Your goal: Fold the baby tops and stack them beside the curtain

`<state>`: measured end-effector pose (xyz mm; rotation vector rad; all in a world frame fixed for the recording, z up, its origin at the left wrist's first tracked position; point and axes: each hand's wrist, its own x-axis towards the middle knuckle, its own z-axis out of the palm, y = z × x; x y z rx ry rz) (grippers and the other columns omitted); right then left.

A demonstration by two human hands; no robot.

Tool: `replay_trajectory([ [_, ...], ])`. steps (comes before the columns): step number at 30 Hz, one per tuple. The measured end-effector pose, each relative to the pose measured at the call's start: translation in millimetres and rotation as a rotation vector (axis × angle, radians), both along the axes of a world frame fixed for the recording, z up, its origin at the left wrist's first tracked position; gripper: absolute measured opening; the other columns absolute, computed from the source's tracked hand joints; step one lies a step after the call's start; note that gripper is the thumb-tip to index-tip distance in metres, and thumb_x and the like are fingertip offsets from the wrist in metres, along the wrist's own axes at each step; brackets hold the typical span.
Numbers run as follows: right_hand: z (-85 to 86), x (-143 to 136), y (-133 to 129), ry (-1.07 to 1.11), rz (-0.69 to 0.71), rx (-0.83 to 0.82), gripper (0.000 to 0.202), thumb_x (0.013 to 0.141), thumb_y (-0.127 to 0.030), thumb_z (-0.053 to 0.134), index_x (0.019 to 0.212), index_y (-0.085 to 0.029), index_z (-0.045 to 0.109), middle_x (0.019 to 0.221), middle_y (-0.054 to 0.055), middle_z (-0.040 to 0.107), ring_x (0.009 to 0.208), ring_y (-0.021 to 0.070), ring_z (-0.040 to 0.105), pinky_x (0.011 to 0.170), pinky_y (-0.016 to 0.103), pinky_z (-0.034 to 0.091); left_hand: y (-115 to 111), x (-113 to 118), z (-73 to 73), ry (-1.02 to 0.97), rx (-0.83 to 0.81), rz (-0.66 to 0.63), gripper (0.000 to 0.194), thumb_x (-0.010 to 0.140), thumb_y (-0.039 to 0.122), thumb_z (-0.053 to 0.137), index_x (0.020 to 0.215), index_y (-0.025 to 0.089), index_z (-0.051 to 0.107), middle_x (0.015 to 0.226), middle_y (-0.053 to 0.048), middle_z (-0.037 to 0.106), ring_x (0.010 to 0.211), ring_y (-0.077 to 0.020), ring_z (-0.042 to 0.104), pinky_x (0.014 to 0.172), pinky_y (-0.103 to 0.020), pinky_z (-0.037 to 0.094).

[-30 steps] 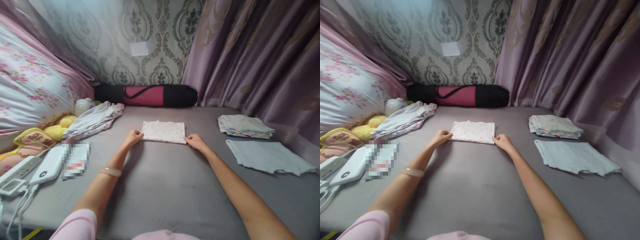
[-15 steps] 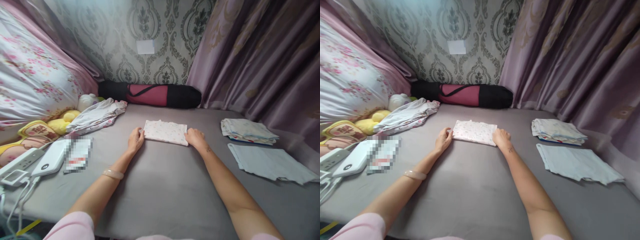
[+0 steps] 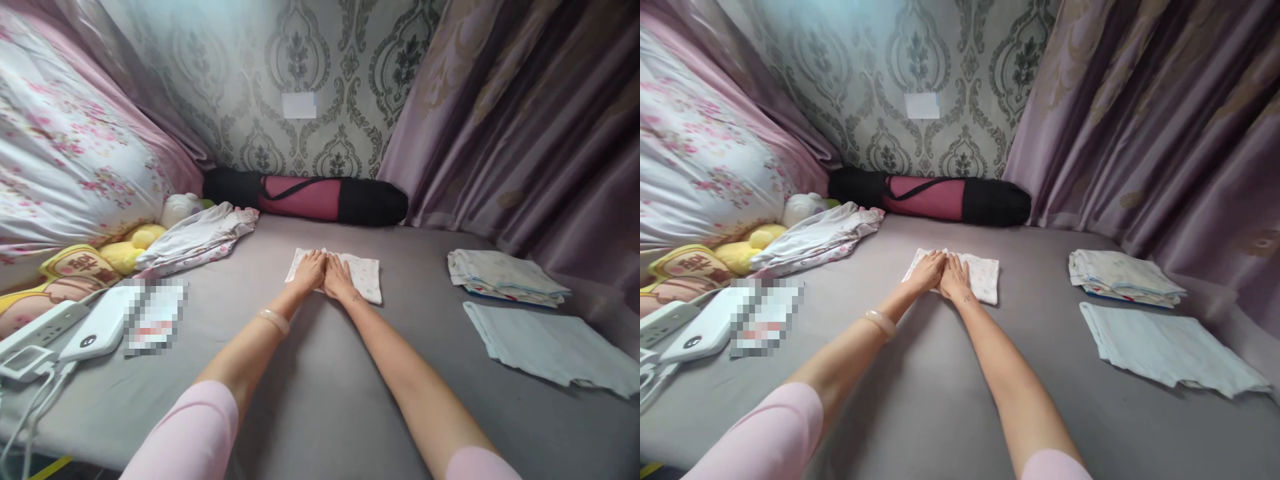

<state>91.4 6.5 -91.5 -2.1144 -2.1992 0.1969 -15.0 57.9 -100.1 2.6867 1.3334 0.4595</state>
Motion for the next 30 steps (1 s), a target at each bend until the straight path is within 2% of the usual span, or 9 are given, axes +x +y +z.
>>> replay_trajectory([
  [5,-7.9,3.4,1.8,0.038,-0.028,0.026,0.062,0.096,-0.028,0.025,0.154,-0.006,0.022,0.162,0.011,0.017,0.149,0.0243,0.010,0.120,0.048,0.007,12.1,-3.4,-16.6,-0.068,-0.006,-0.039,0.039,0.097,0.017,0.031,0.130,0.011,0.050,0.136,-0.017,0.056,0.128,-0.0239,0.050,0.108,-0.039,0.037],
  [8,-8.6,3.7,0.9,0.057,-0.036,0.048,0.060,0.097,-0.028,0.019,0.153,-0.007,0.025,0.162,0.009,0.019,0.149,0.0226,0.012,0.120,0.046,0.006,10.5,-8.8,-20.3,-0.085,0.014,-0.047,0.038,0.097,0.019,0.031,0.130,0.014,0.050,0.138,-0.014,0.055,0.131,-0.0221,0.047,0.110,-0.038,0.035],
  [11,-7.4,6.5,-1.9,0.067,-0.045,0.055,0.060,0.097,-0.027,0.019,0.153,-0.007,0.028,0.161,0.009,0.021,0.149,0.0217,0.014,0.120,0.042,0.008,3.2,-8.7,-17.6,-0.039,0.020,0.001,0.040,0.100,0.027,0.030,0.131,0.010,0.050,0.142,-0.017,0.051,0.137,-0.0257,0.041,0.113,-0.041,0.031],
  [15,-5.5,13.3,-8.6,0.052,-0.089,0.059,0.061,0.099,-0.031,0.020,0.152,-0.003,0.027,0.161,0.012,0.021,0.149,0.0236,0.014,0.120,0.040,0.009,-7.8,-5.0,-10.8,0.023,0.016,0.144,0.052,0.100,0.042,0.031,0.138,0.010,0.046,0.150,-0.019,0.041,0.140,-0.0317,0.035,0.115,-0.049,0.025],
  [18,-4.3,18.3,-13.4,0.016,-0.134,0.042,0.062,0.099,-0.033,0.021,0.153,-0.002,0.025,0.161,0.012,0.019,0.149,0.0241,0.012,0.120,0.040,0.008,-11.0,-5.5,-8.0,0.043,-0.023,0.223,0.060,0.099,0.049,0.031,0.143,0.009,0.042,0.153,-0.020,0.037,0.142,-0.0323,0.032,0.117,-0.048,0.022],
  [25,-3.9,32.8,-26.0,-0.024,-0.227,0.038,0.063,0.099,-0.035,0.021,0.153,-0.002,0.023,0.162,0.012,0.016,0.149,0.0243,0.012,0.120,0.041,0.007,-8.0,-27.0,-5.9,0.050,-0.136,0.248,0.069,0.098,0.050,0.027,0.149,0.005,0.033,0.158,-0.018,0.028,0.148,-0.0302,0.020,0.119,-0.042,0.019],
  [30,-7.0,47.3,-35.5,-0.035,-0.269,0.074,0.063,0.099,-0.036,0.024,0.152,-0.001,0.027,0.161,0.015,0.020,0.148,0.0252,0.015,0.119,0.040,0.009,-9.9,-48.4,-4.8,0.060,-0.177,0.259,0.066,0.099,0.049,0.023,0.151,0.010,0.032,0.159,-0.015,0.025,0.147,-0.0298,0.024,0.119,-0.043,0.020],
])
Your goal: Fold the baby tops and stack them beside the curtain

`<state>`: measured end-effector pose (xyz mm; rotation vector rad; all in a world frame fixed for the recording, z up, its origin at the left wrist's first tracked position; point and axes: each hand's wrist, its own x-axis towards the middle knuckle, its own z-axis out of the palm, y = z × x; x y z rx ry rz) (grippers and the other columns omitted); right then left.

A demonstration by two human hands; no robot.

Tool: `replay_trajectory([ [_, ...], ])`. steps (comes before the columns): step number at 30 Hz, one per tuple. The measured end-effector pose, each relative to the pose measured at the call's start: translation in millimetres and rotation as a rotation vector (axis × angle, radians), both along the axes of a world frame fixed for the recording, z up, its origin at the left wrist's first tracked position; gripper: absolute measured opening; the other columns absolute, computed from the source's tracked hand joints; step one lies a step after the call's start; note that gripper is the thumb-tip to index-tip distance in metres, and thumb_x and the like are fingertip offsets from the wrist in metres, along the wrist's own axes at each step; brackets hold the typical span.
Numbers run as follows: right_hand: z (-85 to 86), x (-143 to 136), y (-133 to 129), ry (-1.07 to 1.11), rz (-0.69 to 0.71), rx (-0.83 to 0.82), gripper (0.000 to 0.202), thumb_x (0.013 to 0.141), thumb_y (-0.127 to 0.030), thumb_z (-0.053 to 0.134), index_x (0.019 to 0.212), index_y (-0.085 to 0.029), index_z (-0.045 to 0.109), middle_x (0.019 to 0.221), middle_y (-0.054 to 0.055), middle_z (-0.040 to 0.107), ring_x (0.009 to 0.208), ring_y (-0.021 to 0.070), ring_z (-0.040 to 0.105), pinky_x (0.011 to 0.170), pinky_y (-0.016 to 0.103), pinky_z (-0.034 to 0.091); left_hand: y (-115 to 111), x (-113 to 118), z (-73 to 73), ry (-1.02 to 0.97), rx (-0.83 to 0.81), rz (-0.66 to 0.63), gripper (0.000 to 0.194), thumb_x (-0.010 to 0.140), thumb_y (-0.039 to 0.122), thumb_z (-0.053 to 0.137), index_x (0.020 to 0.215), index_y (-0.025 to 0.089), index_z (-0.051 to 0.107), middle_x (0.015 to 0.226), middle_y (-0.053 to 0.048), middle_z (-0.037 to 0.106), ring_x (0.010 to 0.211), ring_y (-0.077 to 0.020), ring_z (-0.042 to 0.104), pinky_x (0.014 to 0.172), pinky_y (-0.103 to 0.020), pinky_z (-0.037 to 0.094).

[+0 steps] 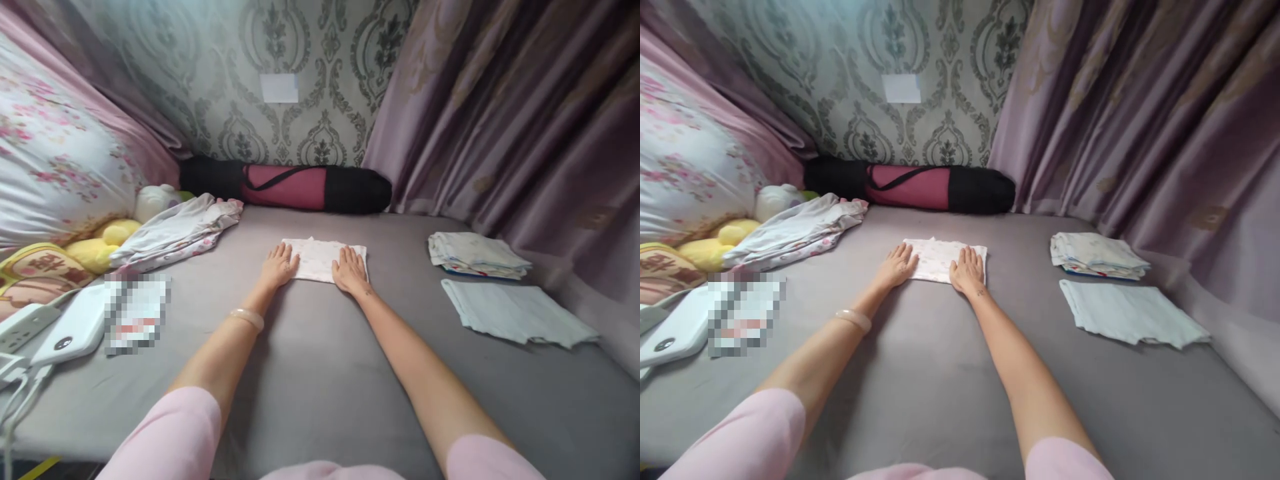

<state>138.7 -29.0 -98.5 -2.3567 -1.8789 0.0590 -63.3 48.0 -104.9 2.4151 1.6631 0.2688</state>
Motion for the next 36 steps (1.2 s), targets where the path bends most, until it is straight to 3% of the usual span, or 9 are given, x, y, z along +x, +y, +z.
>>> replay_trajectory([
  [7,-0.2,16.0,-10.1,0.025,-0.003,0.000,0.062,0.100,-0.037,0.023,0.153,-0.004,0.027,0.160,0.014,0.022,0.148,0.0255,0.016,0.119,0.041,0.011,-2.5,-21.2,-3.2,-0.026,-0.026,0.017,0.060,0.098,0.040,0.023,0.150,0.013,0.034,0.157,-0.011,0.032,0.146,-0.0302,0.024,0.118,-0.051,0.019],
  [12,0.6,40.2,-25.9,0.071,0.039,-0.020,0.063,0.100,-0.037,0.019,0.154,-0.005,0.023,0.162,0.011,0.016,0.149,0.0227,0.013,0.119,0.038,0.014,-5.1,-30.5,-3.4,-0.042,-0.006,0.010,0.055,0.098,0.037,0.026,0.145,0.014,0.042,0.154,-0.014,0.037,0.145,-0.0313,0.029,0.116,-0.055,0.023],
  [16,1.4,66.6,-38.0,0.115,0.072,-0.039,0.065,0.100,-0.040,0.018,0.154,-0.003,0.021,0.162,0.013,0.016,0.149,0.0212,0.016,0.120,0.035,0.013,-8.1,-37.8,-6.5,-0.072,0.034,0.015,0.050,0.098,0.033,0.026,0.140,0.013,0.046,0.151,-0.015,0.042,0.143,-0.0295,0.033,0.116,-0.052,0.025],
  [19,7.2,77.1,-39.7,0.168,0.017,-0.039,0.066,0.101,-0.040,0.012,0.153,-0.001,0.022,0.160,0.016,0.021,0.148,0.0202,0.019,0.119,0.033,0.016,-9.1,-42.6,-8.8,-0.134,0.096,0.022,0.046,0.097,0.030,0.030,0.136,0.012,0.048,0.143,-0.017,0.051,0.135,-0.0258,0.045,0.114,-0.045,0.032],
  [22,15.8,70.0,-33.2,0.135,-0.017,0.051,0.064,0.101,-0.038,0.014,0.153,-0.002,0.023,0.161,0.016,0.020,0.148,0.0221,0.016,0.119,0.036,0.014,-9.7,-44.6,-9.6,-0.195,0.143,0.020,0.045,0.097,0.030,0.032,0.133,0.011,0.049,0.135,-0.018,0.058,0.126,-0.0244,0.054,0.108,-0.038,0.040],
  [25,19.6,52.1,-20.8,0.079,0.120,0.084,0.063,0.100,-0.039,0.019,0.154,-0.004,0.024,0.162,0.012,0.017,0.149,0.0217,0.011,0.121,0.036,0.008,-12.0,-43.8,-9.6,-0.231,0.206,-0.046,0.044,0.097,0.033,0.032,0.131,0.011,0.052,0.132,-0.017,0.060,0.123,-0.0249,0.056,0.107,-0.038,0.042],
  [29,12.4,37.7,-5.3,0.047,0.128,0.012,0.064,0.100,-0.039,0.021,0.153,-0.003,0.025,0.161,0.013,0.019,0.149,0.0227,0.012,0.121,0.038,0.006,-15.4,-42.5,-10.2,-0.236,0.255,-0.127,0.042,0.097,0.035,0.034,0.127,0.015,0.056,0.134,-0.014,0.059,0.131,-0.0248,0.050,0.111,-0.039,0.038],
  [36,7.2,43.4,0.1,0.035,0.102,-0.084,0.066,0.100,-0.040,0.020,0.153,-0.001,0.023,0.161,0.014,0.019,0.149,0.0248,0.012,0.121,0.040,0.009,-14.6,-42.6,-13.2,-0.245,0.266,-0.135,0.037,0.096,0.034,0.037,0.119,0.019,0.061,0.132,-0.011,0.061,0.129,-0.0240,0.051,0.110,-0.039,0.040],
])
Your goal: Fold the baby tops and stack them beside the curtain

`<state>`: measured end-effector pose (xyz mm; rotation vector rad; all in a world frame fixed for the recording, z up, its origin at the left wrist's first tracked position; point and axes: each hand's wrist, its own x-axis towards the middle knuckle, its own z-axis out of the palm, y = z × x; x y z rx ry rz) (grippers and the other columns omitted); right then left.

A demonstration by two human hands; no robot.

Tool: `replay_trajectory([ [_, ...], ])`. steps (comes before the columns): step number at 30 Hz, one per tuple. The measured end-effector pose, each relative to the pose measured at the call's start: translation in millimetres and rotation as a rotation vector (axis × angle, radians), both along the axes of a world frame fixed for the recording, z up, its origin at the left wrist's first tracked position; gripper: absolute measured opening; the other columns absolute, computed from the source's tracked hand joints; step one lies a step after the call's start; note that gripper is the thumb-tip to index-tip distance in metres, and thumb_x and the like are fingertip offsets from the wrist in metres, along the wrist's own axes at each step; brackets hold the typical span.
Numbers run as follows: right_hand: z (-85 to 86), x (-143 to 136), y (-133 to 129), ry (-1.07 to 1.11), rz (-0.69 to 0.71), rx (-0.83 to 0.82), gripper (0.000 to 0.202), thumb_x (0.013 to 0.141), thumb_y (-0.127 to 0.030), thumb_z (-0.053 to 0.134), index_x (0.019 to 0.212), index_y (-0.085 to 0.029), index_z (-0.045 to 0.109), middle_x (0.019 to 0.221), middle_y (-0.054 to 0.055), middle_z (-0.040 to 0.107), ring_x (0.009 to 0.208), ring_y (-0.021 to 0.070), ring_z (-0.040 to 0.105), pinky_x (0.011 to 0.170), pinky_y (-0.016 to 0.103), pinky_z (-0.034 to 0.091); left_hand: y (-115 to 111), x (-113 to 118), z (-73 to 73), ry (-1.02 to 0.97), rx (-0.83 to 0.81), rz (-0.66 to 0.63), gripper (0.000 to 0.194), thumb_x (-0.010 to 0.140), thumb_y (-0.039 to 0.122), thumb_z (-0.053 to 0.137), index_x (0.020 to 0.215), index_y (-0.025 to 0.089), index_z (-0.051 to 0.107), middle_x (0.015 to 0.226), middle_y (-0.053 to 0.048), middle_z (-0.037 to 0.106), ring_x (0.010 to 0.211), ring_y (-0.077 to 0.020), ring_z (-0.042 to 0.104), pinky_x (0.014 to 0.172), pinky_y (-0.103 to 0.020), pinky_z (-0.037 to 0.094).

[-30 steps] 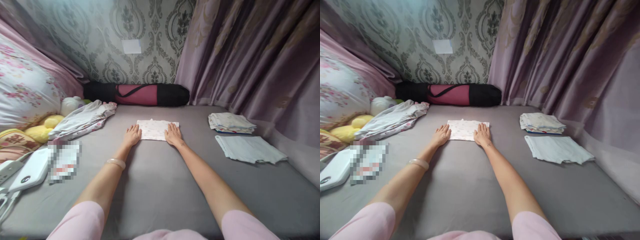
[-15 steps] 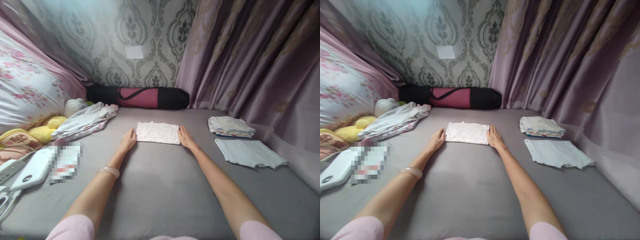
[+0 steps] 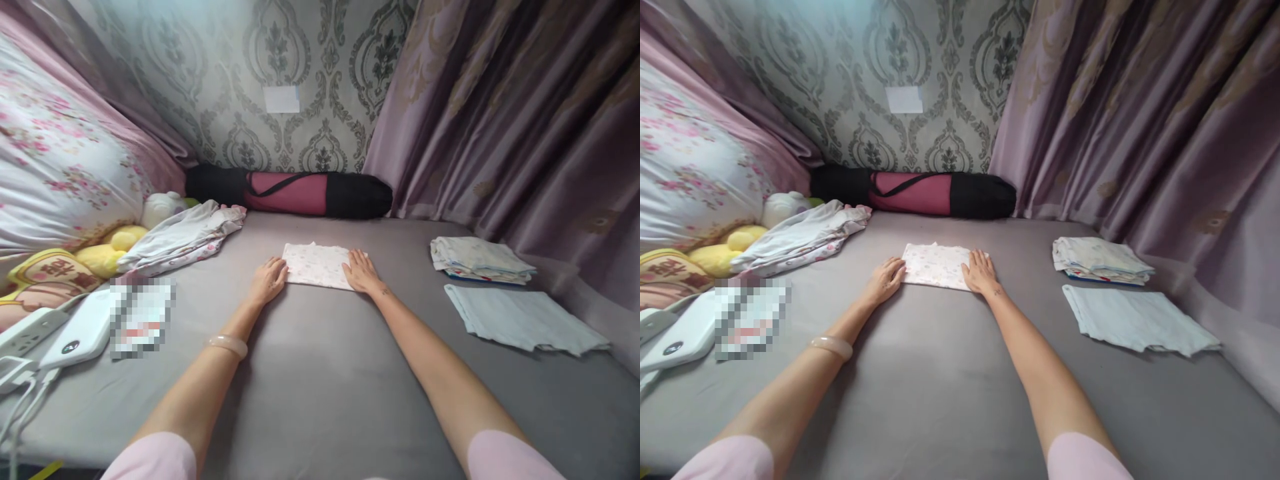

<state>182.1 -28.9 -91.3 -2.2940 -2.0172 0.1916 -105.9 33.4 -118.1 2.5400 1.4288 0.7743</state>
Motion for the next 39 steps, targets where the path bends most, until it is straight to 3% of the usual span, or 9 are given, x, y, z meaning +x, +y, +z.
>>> replay_trajectory([
  [6,11.2,-19.8,5.1,-0.018,0.037,0.034,0.063,0.100,-0.039,0.022,0.153,-0.004,0.026,0.161,0.014,0.018,0.149,0.0255,0.011,0.120,0.045,0.006,-1.6,0.7,1.3,-0.015,0.021,-0.007,0.034,0.096,0.033,0.038,0.116,0.020,0.062,0.127,-0.010,0.063,0.129,-0.0250,0.051,0.110,-0.039,0.040],
  [11,6.5,-47.1,18.4,0.026,0.156,0.069,0.062,0.100,-0.040,0.021,0.154,-0.010,0.026,0.162,0.010,0.018,0.149,0.0232,0.011,0.120,0.043,0.006,-1.4,-0.4,0.5,-0.038,0.035,-0.017,0.033,0.096,0.033,0.038,0.115,0.019,0.062,0.125,-0.011,0.063,0.127,-0.0243,0.052,0.109,-0.039,0.041],
  [16,-3.7,-47.6,27.0,0.029,0.140,0.012,0.061,0.100,-0.040,0.020,0.154,-0.012,0.025,0.162,0.009,0.019,0.149,0.0221,0.010,0.120,0.044,0.006,-0.3,-0.6,-0.8,-0.033,0.022,-0.015,0.032,0.097,0.033,0.038,0.115,0.021,0.062,0.125,-0.010,0.063,0.127,-0.0234,0.052,0.110,-0.040,0.040],
  [20,0.4,-49.1,26.4,0.043,0.146,-0.018,0.062,0.101,-0.041,0.020,0.154,-0.010,0.025,0.162,0.011,0.016,0.149,0.0238,0.010,0.120,0.046,0.006,0.8,-0.5,-0.5,-0.035,0.024,-0.024,0.033,0.097,0.032,0.037,0.114,0.019,0.062,0.125,-0.011,0.063,0.127,-0.0239,0.051,0.110,-0.039,0.040],
  [26,12.4,-86.0,34.3,0.078,0.227,0.022,0.061,0.101,-0.040,0.021,0.154,-0.010,0.025,0.162,0.011,0.015,0.150,0.0234,0.009,0.120,0.046,0.005,1.0,-0.4,-1.2,-0.049,0.032,-0.007,0.029,0.097,0.031,0.039,0.111,0.021,0.063,0.123,-0.009,0.064,0.126,-0.0225,0.052,0.109,-0.037,0.040],
  [30,6.8,-106.2,47.2,0.096,0.216,0.038,0.061,0.101,-0.040,0.018,0.153,-0.011,0.026,0.162,0.010,0.018,0.149,0.0224,0.009,0.119,0.046,0.004,0.8,-0.3,-1.2,-0.064,0.033,-0.011,0.028,0.097,0.030,0.040,0.110,0.020,0.063,0.121,-0.009,0.065,0.123,-0.0224,0.054,0.108,-0.037,0.041],
  [35,-2.4,-108.2,53.6,0.084,0.195,0.018,0.061,0.101,-0.040,0.016,0.154,-0.011,0.025,0.162,0.009,0.018,0.149,0.0230,0.009,0.119,0.047,0.005,0.4,-0.3,3.1,-0.105,0.037,-0.006,0.028,0.097,0.026,0.038,0.107,0.019,0.063,0.117,-0.010,0.066,0.116,-0.0217,0.058,0.105,-0.036,0.043],
  [39,3.4,-109.7,54.3,0.099,0.195,-0.038,0.062,0.101,-0.040,0.016,0.154,-0.010,0.024,0.162,0.011,0.016,0.149,0.0246,0.008,0.119,0.049,0.005,1.1,-1.4,4.9,-0.157,0.012,0.019,0.029,0.097,0.024,0.036,0.105,0.018,0.063,0.112,-0.010,0.067,0.109,-0.0210,0.060,0.100,-0.035,0.046],
])
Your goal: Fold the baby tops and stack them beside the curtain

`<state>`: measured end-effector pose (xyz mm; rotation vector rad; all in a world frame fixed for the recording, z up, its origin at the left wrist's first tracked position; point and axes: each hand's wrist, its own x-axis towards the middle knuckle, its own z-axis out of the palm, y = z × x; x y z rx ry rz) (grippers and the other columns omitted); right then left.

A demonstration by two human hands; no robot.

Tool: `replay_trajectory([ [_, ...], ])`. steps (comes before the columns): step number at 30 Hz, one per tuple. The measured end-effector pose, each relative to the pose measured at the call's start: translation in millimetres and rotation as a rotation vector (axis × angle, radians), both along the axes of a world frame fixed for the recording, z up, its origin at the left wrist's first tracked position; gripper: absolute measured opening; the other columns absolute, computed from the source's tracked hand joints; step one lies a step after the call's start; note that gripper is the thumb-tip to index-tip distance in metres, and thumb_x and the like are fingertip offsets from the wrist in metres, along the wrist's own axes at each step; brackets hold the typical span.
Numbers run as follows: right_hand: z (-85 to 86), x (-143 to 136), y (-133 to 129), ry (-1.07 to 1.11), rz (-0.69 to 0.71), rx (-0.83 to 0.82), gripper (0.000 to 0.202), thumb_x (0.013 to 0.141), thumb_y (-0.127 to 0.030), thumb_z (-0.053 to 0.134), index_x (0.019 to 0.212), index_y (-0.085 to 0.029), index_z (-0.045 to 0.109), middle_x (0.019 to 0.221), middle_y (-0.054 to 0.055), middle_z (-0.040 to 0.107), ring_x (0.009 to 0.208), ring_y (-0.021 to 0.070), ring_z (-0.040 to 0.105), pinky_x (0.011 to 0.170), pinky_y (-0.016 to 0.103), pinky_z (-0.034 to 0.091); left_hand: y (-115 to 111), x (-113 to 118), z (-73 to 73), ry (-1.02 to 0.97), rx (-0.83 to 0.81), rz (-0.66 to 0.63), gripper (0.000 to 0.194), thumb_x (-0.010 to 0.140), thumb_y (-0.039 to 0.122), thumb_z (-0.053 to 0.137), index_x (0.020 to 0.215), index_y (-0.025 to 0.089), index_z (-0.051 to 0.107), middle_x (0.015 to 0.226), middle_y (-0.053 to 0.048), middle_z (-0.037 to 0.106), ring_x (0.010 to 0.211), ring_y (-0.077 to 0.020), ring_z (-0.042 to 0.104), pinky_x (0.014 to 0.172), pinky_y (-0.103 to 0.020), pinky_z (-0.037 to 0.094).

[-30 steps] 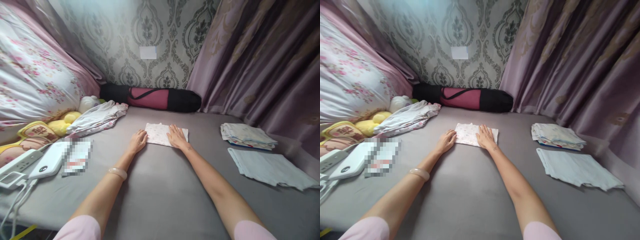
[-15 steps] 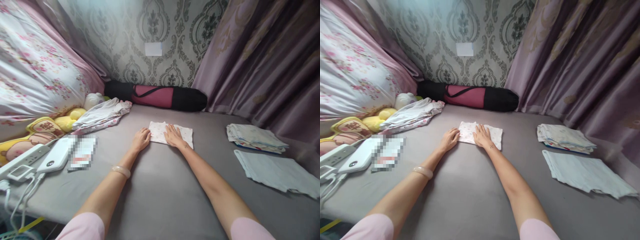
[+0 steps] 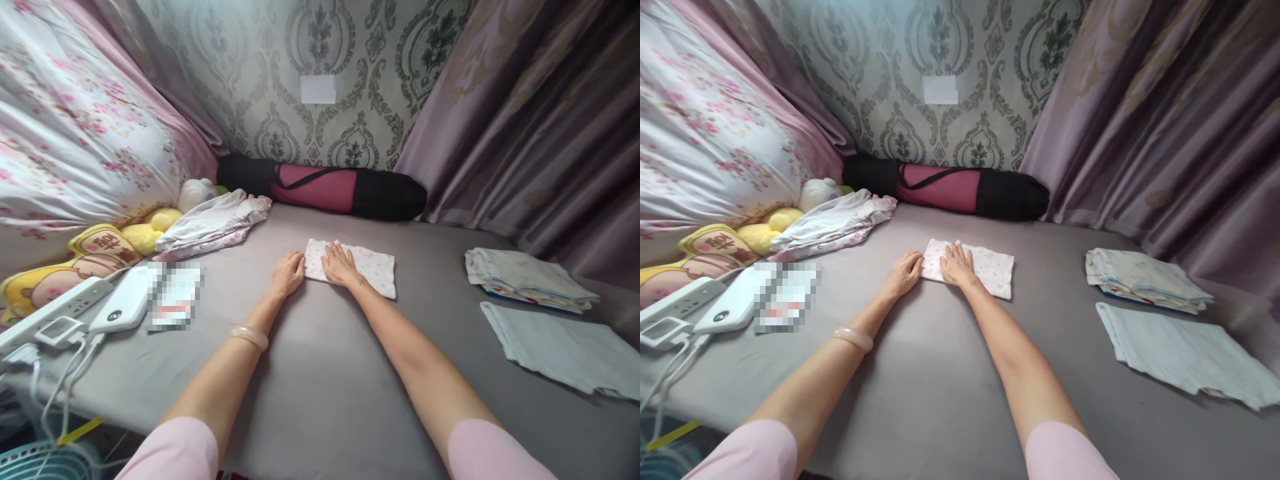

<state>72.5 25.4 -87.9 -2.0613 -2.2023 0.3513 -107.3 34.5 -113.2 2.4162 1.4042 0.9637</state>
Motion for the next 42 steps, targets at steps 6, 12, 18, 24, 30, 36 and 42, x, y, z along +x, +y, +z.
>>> replay_trajectory([
  [6,13.9,-31.0,7.8,0.046,0.069,0.070,0.060,0.100,-0.037,0.022,0.152,-0.007,0.028,0.161,0.014,0.020,0.149,0.0251,0.011,0.119,0.048,0.005,5.6,-0.8,-6.7,-0.045,-0.053,0.084,0.030,0.093,0.015,0.039,0.113,0.015,0.061,0.115,-0.013,0.067,0.112,-0.0221,0.060,0.102,-0.037,0.044],
  [12,-2.9,-61.1,17.1,0.050,0.009,0.100,0.063,0.099,-0.037,0.023,0.152,-0.004,0.027,0.161,0.013,0.019,0.149,0.0237,0.011,0.119,0.047,0.003,7.8,-1.1,-9.7,-0.143,-0.129,0.186,0.035,0.094,0.016,0.037,0.122,0.012,0.057,0.126,-0.015,0.063,0.121,-0.0228,0.056,0.108,-0.039,0.041],
  [18,-13.3,-61.9,16.6,0.083,0.007,0.149,0.062,0.098,-0.036,0.027,0.152,-0.006,0.029,0.160,0.013,0.022,0.148,0.0236,0.016,0.119,0.047,0.003,9.1,-2.4,-10.9,-0.118,-0.165,0.203,0.037,0.096,0.021,0.035,0.123,0.009,0.057,0.126,-0.018,0.062,0.122,-0.0245,0.055,0.109,-0.040,0.039],
  [24,-1.9,-43.6,10.2,0.241,0.083,0.099,0.057,0.101,-0.034,0.023,0.151,-0.007,0.032,0.160,0.012,0.024,0.148,0.0218,0.017,0.120,0.042,0.008,11.3,-4.0,-13.6,-0.047,-0.159,0.200,0.037,0.097,0.023,0.034,0.123,0.012,0.057,0.125,-0.015,0.063,0.122,-0.0246,0.055,0.108,-0.040,0.040],
  [30,3.4,29.3,-12.3,0.184,-0.030,0.218,0.051,0.097,-0.025,0.039,0.145,-0.011,0.042,0.156,0.013,0.034,0.145,0.0229,0.027,0.118,0.040,0.018,18.1,-6.5,-11.1,0.013,-0.191,0.205,0.036,0.096,0.025,0.038,0.121,0.013,0.059,0.123,-0.015,0.065,0.120,-0.0245,0.056,0.105,-0.037,0.042],
  [36,6.7,127.1,-22.7,0.064,-0.328,0.203,0.044,0.096,-0.019,0.037,0.138,-0.014,0.051,0.144,0.013,0.050,0.132,0.0245,0.046,0.109,0.036,0.034,45.5,3.2,9.0,0.072,-0.283,0.256,0.038,0.091,0.026,0.046,0.122,0.010,0.059,0.114,-0.015,0.069,0.107,-0.0249,0.063,0.095,-0.034,0.047],
  [42,1.6,160.5,-26.2,0.040,-0.312,0.118,0.040,0.096,-0.022,0.042,0.132,-0.010,0.056,0.133,0.017,0.059,0.124,0.0244,0.054,0.103,0.030,0.039,73.3,28.1,26.1,0.170,-0.260,0.146,0.039,0.088,0.023,0.049,0.123,0.010,0.059,0.127,-0.017,0.063,0.113,-0.0245,0.061,0.098,-0.032,0.044],
])
